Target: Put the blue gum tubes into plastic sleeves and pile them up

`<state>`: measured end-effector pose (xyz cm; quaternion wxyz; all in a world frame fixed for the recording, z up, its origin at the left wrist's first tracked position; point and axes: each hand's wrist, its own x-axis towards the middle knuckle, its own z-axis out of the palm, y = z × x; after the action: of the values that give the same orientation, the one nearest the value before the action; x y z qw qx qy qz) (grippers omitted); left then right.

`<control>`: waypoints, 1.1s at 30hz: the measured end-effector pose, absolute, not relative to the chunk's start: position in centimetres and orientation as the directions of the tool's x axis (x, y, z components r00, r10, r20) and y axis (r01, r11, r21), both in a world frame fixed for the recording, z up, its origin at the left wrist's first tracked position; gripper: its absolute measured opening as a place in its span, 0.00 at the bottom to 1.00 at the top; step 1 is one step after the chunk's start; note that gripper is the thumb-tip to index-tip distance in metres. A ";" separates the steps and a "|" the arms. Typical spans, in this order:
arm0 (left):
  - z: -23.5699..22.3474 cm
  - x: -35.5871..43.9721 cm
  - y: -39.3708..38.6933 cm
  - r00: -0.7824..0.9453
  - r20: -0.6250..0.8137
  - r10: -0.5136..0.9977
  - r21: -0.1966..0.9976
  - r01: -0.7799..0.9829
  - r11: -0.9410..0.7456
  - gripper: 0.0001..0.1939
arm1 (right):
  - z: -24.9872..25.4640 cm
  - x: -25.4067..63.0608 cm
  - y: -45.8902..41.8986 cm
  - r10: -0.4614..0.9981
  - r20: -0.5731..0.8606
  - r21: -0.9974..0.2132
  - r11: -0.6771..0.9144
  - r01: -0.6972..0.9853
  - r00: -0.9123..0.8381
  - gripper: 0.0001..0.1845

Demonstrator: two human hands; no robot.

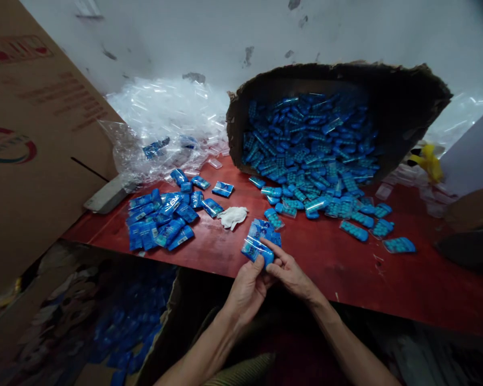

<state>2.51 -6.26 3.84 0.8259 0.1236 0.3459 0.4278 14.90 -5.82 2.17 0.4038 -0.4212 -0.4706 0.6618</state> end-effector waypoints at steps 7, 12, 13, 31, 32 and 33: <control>3.8 2.3 -6.5 0.324 -0.498 0.804 0.535 -0.615 0.580 0.11 | 2.0 13.3 -6.2 0.960 -0.126 -0.992 -0.130 0.001 -0.250 0.30; 5.9 -2.7 -2.5 0.117 -0.415 0.902 0.568 -0.741 0.357 0.11 | 2.2 14.1 -5.5 0.970 -0.056 -0.989 -0.021 0.146 -0.235 0.25; 6.6 -4.1 -1.2 0.027 -0.372 0.928 0.601 -0.755 0.263 0.13 | 2.2 14.5 -5.2 0.979 -0.027 -0.977 0.017 0.212 -0.203 0.22; -0.1 -4.5 3.7 0.206 0.183 0.961 0.265 0.931 -0.250 0.18 | 2.0 7.0 6.0 0.972 0.032 -0.361 0.228 0.904 -0.233 0.13; -0.1 -4.6 3.7 0.221 0.171 0.960 0.269 0.927 -0.262 0.18 | 2.1 7.4 5.7 0.965 0.024 -0.360 0.251 0.898 -0.260 0.12; 0.0 -4.8 3.6 0.227 0.164 0.960 0.289 0.919 -0.267 0.17 | 2.3 8.1 5.2 0.957 0.024 -0.360 0.277 0.891 -0.288 0.11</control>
<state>-4.81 3.59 -0.03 0.0651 0.7805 0.6020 0.1554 8.05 5.23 2.34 0.1189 -0.5846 -0.7903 0.1399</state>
